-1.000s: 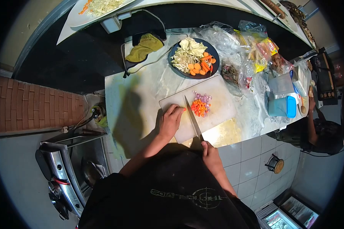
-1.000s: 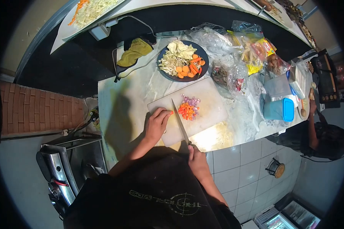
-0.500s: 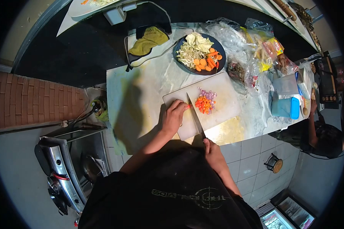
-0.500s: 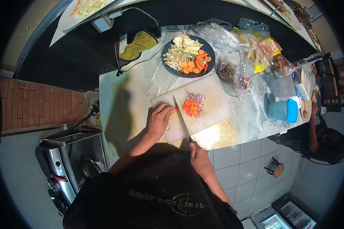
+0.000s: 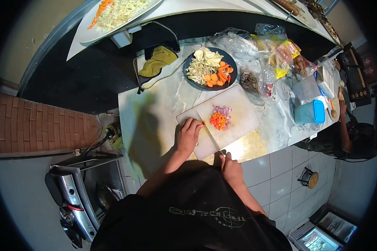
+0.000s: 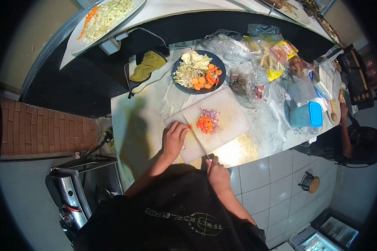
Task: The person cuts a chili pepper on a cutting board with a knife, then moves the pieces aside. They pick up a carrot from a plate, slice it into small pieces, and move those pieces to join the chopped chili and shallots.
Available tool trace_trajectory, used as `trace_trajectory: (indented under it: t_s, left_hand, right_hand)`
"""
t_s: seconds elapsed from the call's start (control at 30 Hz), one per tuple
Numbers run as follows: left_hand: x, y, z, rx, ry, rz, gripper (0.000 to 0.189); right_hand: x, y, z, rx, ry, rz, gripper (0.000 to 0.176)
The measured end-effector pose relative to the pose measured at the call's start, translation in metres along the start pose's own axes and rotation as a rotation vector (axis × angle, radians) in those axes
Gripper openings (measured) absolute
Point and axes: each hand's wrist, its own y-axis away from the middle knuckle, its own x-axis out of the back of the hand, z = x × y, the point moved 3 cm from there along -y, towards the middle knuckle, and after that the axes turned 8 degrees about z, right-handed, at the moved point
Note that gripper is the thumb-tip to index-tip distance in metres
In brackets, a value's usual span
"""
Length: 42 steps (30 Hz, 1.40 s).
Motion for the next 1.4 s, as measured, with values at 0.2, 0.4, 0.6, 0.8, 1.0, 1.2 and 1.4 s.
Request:
trace_trajectory:
  t_s: [0.2,0.4,0.6,0.8,1.0,1.2,1.4]
  left_hand:
    - [-0.008,0.001,-0.007,-0.011,0.036,0.002,0.007]
    - [-0.004,0.002,-0.003,-0.009,0.018,0.007,0.008]
    - [-0.003,0.001,-0.004,0.011,0.028,-0.001,0.008]
    - [-0.002,-0.001,-0.004,0.066,0.093,-0.015,0.008]
    - [-0.004,-0.001,-0.006,0.069,0.124,-0.021,0.007]
    - [-0.005,-0.001,-0.008,0.022,0.072,-0.004,0.007]
    - [-0.003,-0.002,-0.008,0.042,0.036,-0.012,0.009]
  right_hand:
    - [0.012,0.003,0.014,-0.051,-0.026,0.025,0.038]
    - [0.019,0.001,0.007,-0.081,-0.452,-0.086,0.042]
    - [0.027,0.0,-0.002,-0.074,-0.471,-0.11,0.042]
    - [0.027,-0.001,-0.003,-0.023,-0.449,-0.103,0.042]
    - [0.013,-0.002,-0.004,-0.059,-0.233,-0.176,0.039]
    - [0.001,-0.004,-0.003,-0.046,-0.201,-0.086,0.038]
    - [0.013,0.0,-0.004,-0.006,0.042,-0.007,0.034]
